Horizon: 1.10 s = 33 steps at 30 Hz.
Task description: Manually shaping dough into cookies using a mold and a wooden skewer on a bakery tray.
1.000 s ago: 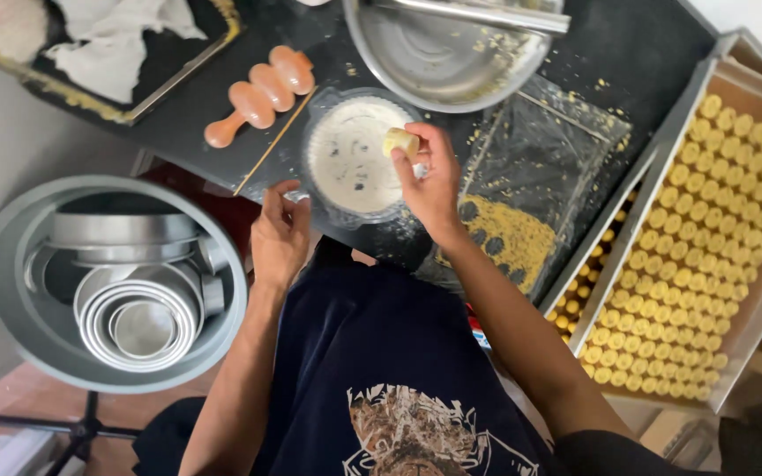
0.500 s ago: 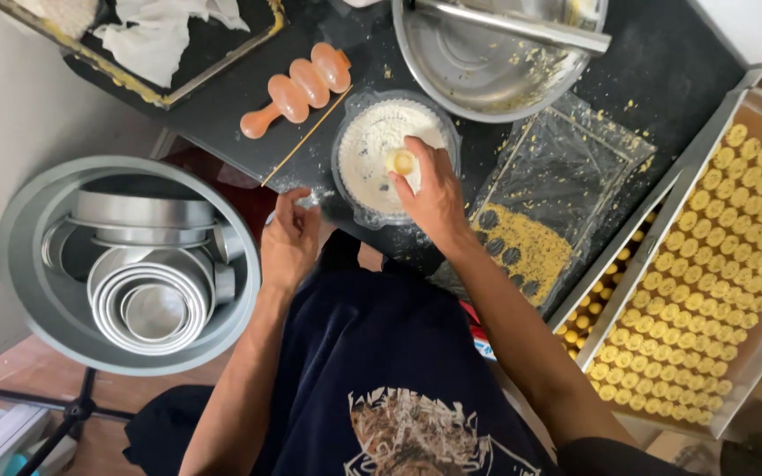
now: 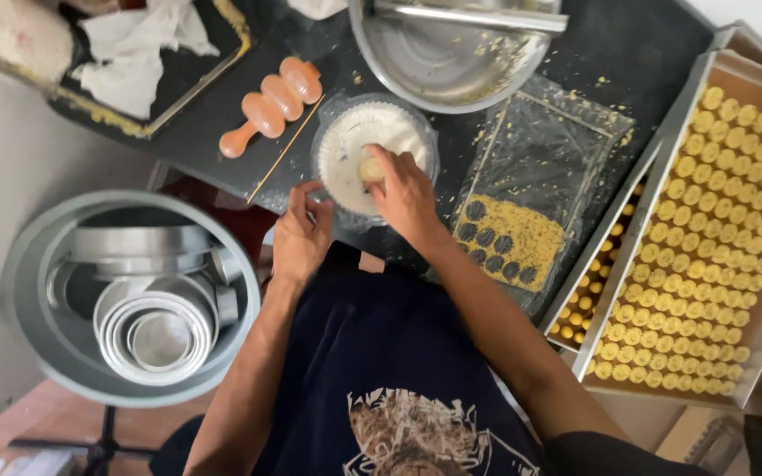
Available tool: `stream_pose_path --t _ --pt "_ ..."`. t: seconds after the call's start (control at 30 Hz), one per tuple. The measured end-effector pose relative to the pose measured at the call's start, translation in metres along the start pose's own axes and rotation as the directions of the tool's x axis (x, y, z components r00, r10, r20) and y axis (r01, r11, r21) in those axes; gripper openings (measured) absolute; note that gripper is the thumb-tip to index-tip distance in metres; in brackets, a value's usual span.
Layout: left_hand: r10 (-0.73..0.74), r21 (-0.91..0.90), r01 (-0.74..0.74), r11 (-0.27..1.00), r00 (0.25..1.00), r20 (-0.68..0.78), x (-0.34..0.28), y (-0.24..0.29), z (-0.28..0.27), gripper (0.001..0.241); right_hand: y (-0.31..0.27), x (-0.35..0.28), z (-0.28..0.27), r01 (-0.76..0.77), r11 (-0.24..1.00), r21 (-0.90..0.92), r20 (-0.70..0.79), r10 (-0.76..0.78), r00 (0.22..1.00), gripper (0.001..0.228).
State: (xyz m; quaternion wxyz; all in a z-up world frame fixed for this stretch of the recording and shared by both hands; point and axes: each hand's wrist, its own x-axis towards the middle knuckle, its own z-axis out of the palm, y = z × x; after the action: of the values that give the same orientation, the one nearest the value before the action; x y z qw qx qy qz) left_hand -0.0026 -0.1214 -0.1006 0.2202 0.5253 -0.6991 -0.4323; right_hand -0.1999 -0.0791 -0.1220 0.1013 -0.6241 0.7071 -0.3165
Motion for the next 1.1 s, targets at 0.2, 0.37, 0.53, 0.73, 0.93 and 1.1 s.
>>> stream_pose_path --t 0.2,0.37,0.53,0.73,0.93,1.1 --pt "0.011 -0.032 -0.009 0.999 0.998 0.063 0.006 0.035 0.0 0.04 0.033 -0.017 -0.002 -0.525 -0.069 0.848 0.48 0.517 0.709 0.036" --pt "0.064 -0.02 -0.061 0.998 0.982 0.175 0.009 0.048 0.018 0.052 0.035 -0.025 -0.026 -0.476 -0.412 0.777 0.618 0.359 0.699 0.038" --pt "0.143 -0.043 -0.137 0.99 0.973 0.182 0.01 0.066 0.031 0.051 0.025 -0.025 -0.04 -0.453 -0.456 0.766 0.613 0.309 0.727 0.04" --pt "0.135 -0.255 -0.137 0.957 0.991 -0.025 0.011 0.059 0.05 0.061 0.009 -0.022 -0.041 -0.407 -0.108 0.907 0.401 0.516 0.756 0.033" --pt "0.037 -0.163 -0.03 0.986 0.999 0.037 0.012 0.063 0.051 0.049 0.018 -0.026 -0.033 -0.403 -0.208 0.892 0.451 0.485 0.749 0.038" --pt "0.109 -0.029 -0.107 0.994 0.992 0.065 0.009 0.085 0.039 0.06 0.019 -0.025 -0.038 -0.426 -0.318 0.847 0.53 0.437 0.727 0.043"
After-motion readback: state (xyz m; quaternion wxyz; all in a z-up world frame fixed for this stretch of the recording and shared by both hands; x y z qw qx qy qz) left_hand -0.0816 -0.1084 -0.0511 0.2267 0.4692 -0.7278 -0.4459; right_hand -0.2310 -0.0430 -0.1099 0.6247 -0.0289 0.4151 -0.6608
